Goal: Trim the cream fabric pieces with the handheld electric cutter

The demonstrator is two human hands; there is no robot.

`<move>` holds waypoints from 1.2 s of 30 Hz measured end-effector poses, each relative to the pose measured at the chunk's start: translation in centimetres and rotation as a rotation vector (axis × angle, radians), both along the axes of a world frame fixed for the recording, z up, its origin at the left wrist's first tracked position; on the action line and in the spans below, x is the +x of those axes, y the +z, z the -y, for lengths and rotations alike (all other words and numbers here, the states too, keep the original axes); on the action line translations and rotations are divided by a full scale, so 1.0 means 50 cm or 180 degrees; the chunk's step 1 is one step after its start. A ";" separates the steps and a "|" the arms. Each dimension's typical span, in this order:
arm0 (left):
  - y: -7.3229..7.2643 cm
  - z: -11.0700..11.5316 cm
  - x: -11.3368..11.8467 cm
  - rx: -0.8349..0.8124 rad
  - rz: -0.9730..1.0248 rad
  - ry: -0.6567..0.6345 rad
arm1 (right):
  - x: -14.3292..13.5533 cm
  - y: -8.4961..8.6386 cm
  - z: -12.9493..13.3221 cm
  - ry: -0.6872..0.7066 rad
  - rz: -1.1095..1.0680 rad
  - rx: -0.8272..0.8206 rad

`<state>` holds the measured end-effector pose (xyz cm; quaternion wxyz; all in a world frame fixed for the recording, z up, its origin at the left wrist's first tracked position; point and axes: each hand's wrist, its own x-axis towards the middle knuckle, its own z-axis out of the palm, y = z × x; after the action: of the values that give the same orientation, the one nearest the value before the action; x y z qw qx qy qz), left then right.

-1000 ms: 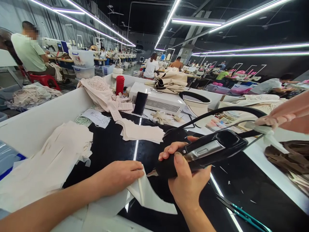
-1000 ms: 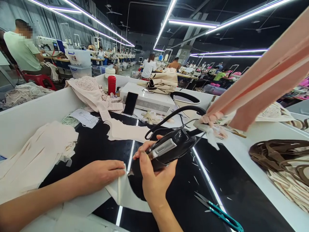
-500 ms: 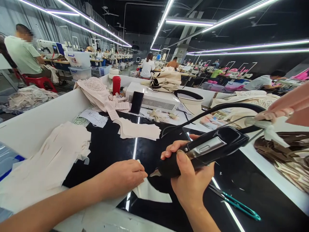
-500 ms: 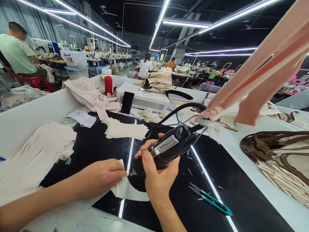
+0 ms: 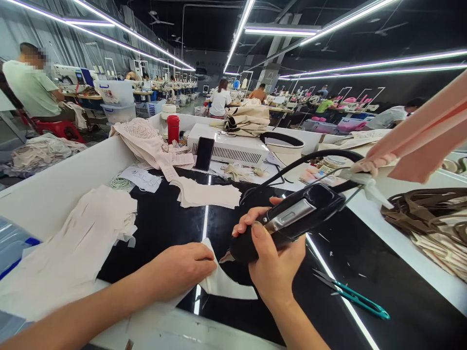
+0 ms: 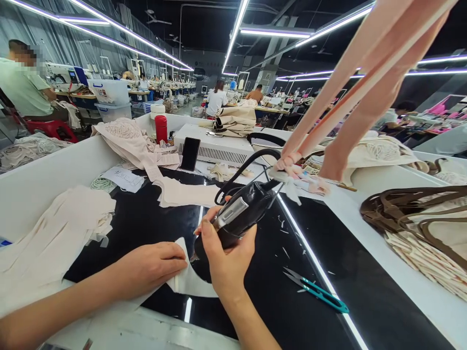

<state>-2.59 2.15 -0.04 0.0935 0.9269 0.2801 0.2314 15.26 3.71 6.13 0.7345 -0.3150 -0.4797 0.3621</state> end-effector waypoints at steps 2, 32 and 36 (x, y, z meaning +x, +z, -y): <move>-0.002 0.000 -0.001 0.0004 -0.0014 0.0013 | -0.003 0.000 0.000 0.0040 -0.0009 0.0004; 0.011 0.002 -0.010 0.0208 -0.0035 -0.0090 | 0.037 0.022 0.043 -0.0111 0.0050 0.0031; 0.023 0.013 0.008 0.0274 -0.0009 -0.0135 | 0.064 0.025 0.062 -0.0249 0.0143 0.0089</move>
<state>-2.19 1.48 1.10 0.0580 0.9362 0.2503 0.2400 18.47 0.60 7.36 0.7416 -0.3313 -0.4883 0.3191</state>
